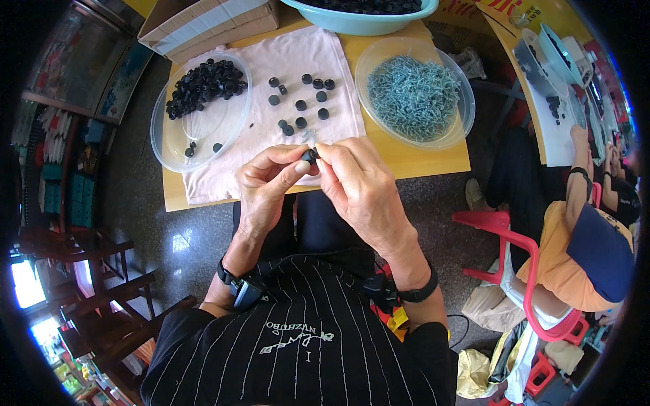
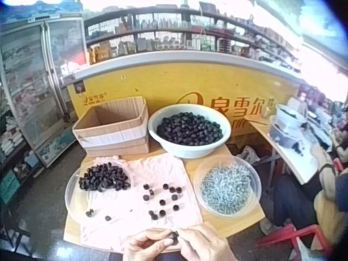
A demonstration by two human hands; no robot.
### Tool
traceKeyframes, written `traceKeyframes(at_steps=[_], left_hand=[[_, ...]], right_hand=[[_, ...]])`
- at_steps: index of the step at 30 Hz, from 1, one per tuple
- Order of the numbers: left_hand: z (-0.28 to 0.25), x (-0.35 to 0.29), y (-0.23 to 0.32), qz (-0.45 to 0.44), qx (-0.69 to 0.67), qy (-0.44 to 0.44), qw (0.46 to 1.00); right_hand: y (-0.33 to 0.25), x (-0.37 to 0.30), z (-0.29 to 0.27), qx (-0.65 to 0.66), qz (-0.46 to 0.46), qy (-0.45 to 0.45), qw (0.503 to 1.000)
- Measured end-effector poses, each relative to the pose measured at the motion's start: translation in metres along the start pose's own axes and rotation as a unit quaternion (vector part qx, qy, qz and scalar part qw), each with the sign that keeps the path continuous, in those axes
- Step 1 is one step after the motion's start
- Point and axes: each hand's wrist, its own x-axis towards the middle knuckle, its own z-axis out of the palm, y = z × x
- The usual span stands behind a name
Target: Manually assembling small black plastic components by inserting blue plastic fasteners into them.
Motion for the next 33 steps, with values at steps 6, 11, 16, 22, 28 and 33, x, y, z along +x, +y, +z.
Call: traceKeyframes(at_steps=[6, 11, 16, 22, 28, 33], left_hand=[[0.003, 0.001, 0.000, -0.026, -0.032, 0.023, 0.999], [0.004, -0.001, -0.005, -0.039, -0.053, 0.054, 0.996], [0.003, -0.004, -0.009, -0.061, -0.064, 0.064, 0.994], [0.003, 0.002, -0.008, -0.068, -0.094, 0.067, 0.991], [-0.019, 0.015, 0.007, 0.013, 0.210, 0.105, 0.972], [-0.031, 0.023, 0.010, 0.081, 0.482, 0.115, 0.865]], right_hand=[[0.001, 0.000, 0.005, 0.024, 0.014, 0.006, 1.000], [0.005, -0.001, 0.013, -0.023, -0.012, 0.026, 0.999], [0.005, -0.004, 0.018, -0.053, -0.039, 0.043, 0.997], [0.007, -0.001, 0.021, 0.052, 0.042, 0.052, 0.996], [0.032, 0.046, -0.001, -0.016, 0.043, 0.109, 0.993], [0.072, 0.110, -0.024, -0.106, 0.007, 0.145, 0.984]])
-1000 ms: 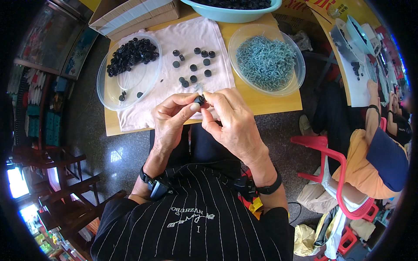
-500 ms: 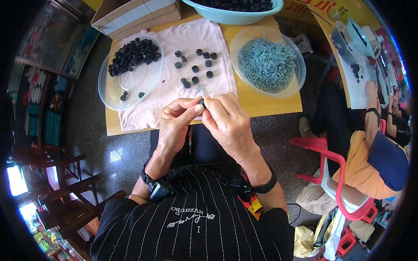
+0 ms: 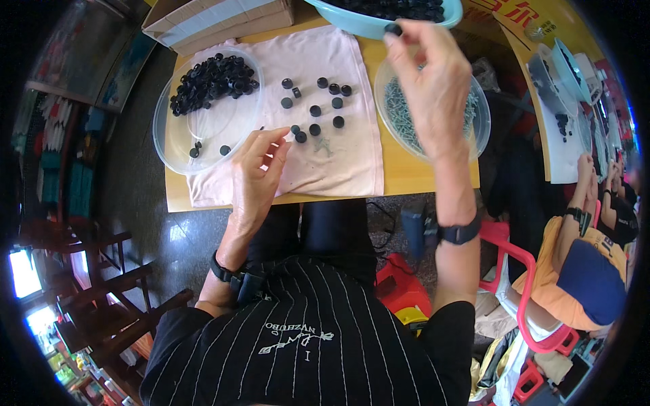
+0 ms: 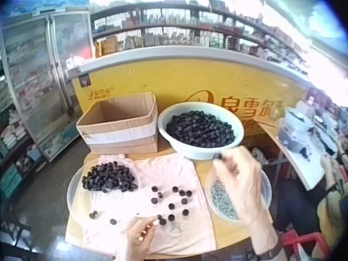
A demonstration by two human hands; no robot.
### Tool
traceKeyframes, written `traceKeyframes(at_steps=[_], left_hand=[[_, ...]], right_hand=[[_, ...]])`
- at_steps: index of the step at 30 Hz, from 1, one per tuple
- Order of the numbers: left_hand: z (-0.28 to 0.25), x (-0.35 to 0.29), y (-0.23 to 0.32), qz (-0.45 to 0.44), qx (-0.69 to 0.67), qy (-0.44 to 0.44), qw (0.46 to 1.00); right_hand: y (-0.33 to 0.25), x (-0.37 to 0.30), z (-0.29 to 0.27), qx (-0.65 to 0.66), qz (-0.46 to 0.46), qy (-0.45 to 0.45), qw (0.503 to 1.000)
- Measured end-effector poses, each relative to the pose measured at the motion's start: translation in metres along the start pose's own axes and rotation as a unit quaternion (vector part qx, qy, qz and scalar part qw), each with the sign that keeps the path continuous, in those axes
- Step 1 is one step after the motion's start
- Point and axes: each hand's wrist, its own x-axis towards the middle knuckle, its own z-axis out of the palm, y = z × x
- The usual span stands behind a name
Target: Manually assembling small black plastic components by inserting blue plastic fasteners into them.
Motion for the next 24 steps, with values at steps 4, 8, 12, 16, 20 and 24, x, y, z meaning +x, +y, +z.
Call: traceKeyframes(at_steps=[4, 8, 12, 16, 20, 24], left_hand=[[0.003, 0.005, -0.005, 0.026, 0.038, -0.010, 0.999], [0.000, 0.012, 0.002, 0.040, 0.050, -0.051, 0.997], [0.000, 0.013, 0.007, 0.030, 0.056, -0.086, 0.994], [0.005, 0.011, -0.005, 0.049, 0.074, -0.057, 0.994], [0.005, 0.008, -0.006, 0.026, 0.024, -0.043, 0.998], [0.006, 0.007, -0.011, 0.033, 0.028, -0.026, 0.999]], right_hand=[[0.035, 0.036, 0.015, -0.056, 0.009, 0.008, 0.998], [0.063, 0.053, 0.026, -0.154, 0.070, -0.025, 0.985], [0.067, 0.051, 0.032, -0.160, 0.068, -0.050, 0.983], [0.026, 0.031, 0.023, -0.081, 0.048, -0.031, 0.995], [-0.005, -0.007, 0.013, 0.015, 0.044, -0.056, 0.997], [-0.037, -0.052, 0.012, 0.072, 0.073, -0.098, 0.990]])
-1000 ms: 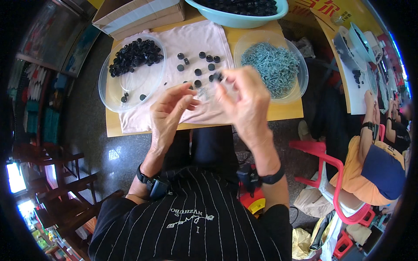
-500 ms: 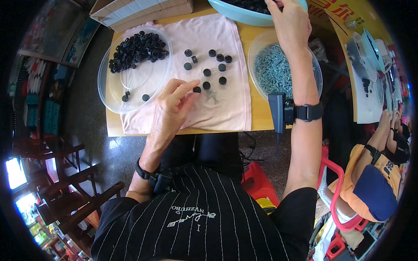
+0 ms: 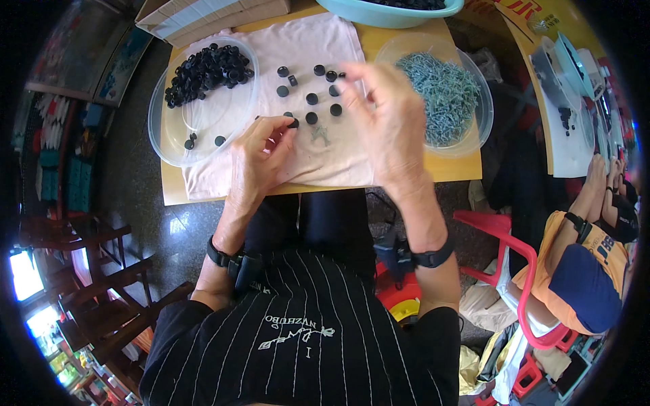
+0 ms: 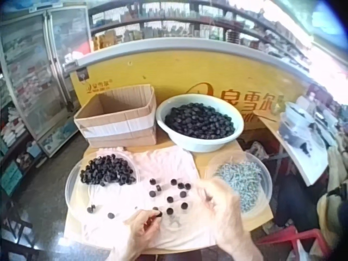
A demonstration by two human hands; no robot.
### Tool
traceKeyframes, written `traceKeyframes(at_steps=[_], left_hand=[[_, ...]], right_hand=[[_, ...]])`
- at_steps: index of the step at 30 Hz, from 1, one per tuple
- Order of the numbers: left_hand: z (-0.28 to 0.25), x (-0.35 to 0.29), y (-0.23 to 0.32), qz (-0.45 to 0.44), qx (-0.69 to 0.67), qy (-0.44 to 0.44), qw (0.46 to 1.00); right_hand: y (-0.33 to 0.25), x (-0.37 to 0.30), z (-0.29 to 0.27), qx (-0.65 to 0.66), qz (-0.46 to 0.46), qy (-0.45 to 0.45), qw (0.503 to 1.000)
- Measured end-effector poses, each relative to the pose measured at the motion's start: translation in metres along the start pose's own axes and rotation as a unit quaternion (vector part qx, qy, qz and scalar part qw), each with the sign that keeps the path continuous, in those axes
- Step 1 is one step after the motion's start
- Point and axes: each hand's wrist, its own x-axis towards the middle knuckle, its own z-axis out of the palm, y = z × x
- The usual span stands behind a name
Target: Manually assembling small black plastic components by inserting blue plastic fasteners into them.
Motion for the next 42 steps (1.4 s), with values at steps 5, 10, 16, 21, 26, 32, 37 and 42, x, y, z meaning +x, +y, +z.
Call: traceKeyframes(at_steps=[5, 10, 16, 21, 26, 32, 37, 42], left_hand=[[0.004, 0.000, -0.007, 0.015, 0.001, -0.010, 1.000], [0.004, 0.001, -0.003, 0.025, 0.004, -0.010, 1.000], [0.006, -0.002, -0.004, -0.022, -0.029, 0.016, 0.999], [0.001, -0.004, -0.010, -0.082, -0.129, 0.013, 0.988], [0.001, -0.005, -0.008, -0.073, -0.107, 0.015, 0.991], [0.002, -0.001, -0.006, -0.111, -0.109, 0.006, 0.988], [0.007, -0.006, -0.026, -0.141, -0.197, 0.001, 0.970], [0.005, -0.008, -0.017, -0.102, -0.283, 0.035, 0.953]], right_hand=[[-0.005, -0.044, 0.030, 0.104, 0.072, -0.061, 0.990], [-0.007, -0.052, 0.043, 0.017, 0.028, -0.070, 0.997], [-0.007, -0.045, 0.055, 0.001, -0.018, -0.061, 0.998], [-0.004, -0.040, 0.060, -0.015, -0.045, -0.074, 0.996], [-0.001, -0.040, 0.061, -0.054, -0.064, -0.083, 0.993], [0.001, -0.037, 0.059, -0.064, -0.086, -0.087, 0.990], [-0.001, -0.036, 0.058, -0.073, -0.092, -0.103, 0.988], [0.001, -0.036, 0.058, -0.076, -0.069, -0.102, 0.989]])
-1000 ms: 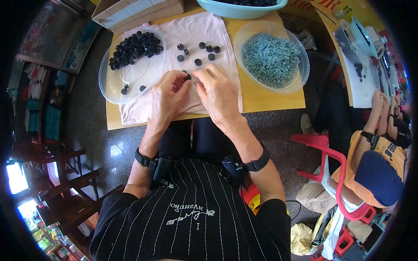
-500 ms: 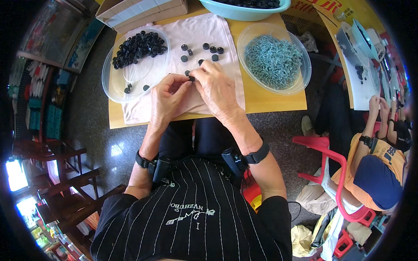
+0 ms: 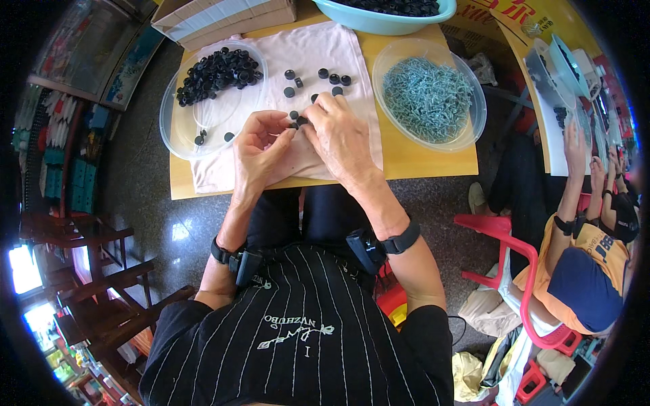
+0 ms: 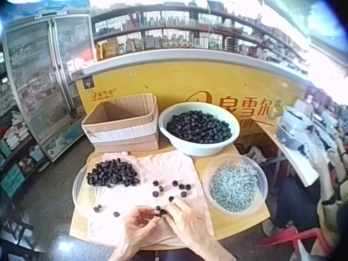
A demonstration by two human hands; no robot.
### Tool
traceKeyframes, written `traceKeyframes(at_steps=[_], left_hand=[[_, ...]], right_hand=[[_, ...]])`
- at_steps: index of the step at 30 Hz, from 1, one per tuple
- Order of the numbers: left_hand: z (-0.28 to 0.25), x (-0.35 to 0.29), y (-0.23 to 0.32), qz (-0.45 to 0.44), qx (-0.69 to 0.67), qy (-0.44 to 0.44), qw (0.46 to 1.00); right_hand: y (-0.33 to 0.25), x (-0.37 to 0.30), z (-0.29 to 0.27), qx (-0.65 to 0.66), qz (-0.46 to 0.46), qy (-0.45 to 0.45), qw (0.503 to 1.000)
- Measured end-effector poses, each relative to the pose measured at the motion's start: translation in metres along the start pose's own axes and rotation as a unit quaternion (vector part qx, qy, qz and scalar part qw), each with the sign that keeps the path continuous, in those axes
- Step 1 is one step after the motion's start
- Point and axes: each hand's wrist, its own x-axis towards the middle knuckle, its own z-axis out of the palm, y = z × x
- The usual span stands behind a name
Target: Manually assembling small black plastic components by inserting blue plastic fasteners into them.
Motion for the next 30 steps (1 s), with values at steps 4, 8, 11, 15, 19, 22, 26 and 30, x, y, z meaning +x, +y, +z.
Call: traceKeyframes(at_steps=[4, 8, 11, 15, 19, 22, 26, 30], left_hand=[[0.000, -0.005, 0.011, 0.036, 0.036, -0.013, 0.999], [0.005, -0.011, 0.018, 0.122, 0.099, -0.022, 0.987], [0.010, -0.020, 0.025, 0.169, 0.165, -0.039, 0.971], [0.018, -0.026, 0.028, 0.210, 0.194, -0.077, 0.955], [0.026, -0.025, 0.031, 0.173, 0.198, -0.083, 0.961], [0.020, -0.015, 0.030, 0.114, 0.298, -0.066, 0.945], [0.019, -0.007, 0.027, 0.095, 0.325, -0.062, 0.939], [0.025, -0.006, 0.025, 0.111, 0.343, -0.064, 0.930]], right_hand=[[-0.008, -0.001, -0.008, 0.033, 0.017, 0.048, 0.998], [-0.005, -0.018, -0.019, 0.274, 0.146, 0.004, 0.951], [-0.011, -0.027, -0.034, 0.440, 0.298, -0.072, 0.844], [-0.006, -0.043, -0.039, 0.499, 0.318, -0.075, 0.803], [0.000, -0.052, -0.040, 0.476, 0.311, -0.052, 0.821], [0.003, -0.057, -0.044, 0.271, 0.257, 0.006, 0.928], [0.004, -0.059, -0.042, 0.137, 0.173, 0.033, 0.975], [0.006, -0.061, -0.036, 0.091, 0.158, 0.029, 0.983]])
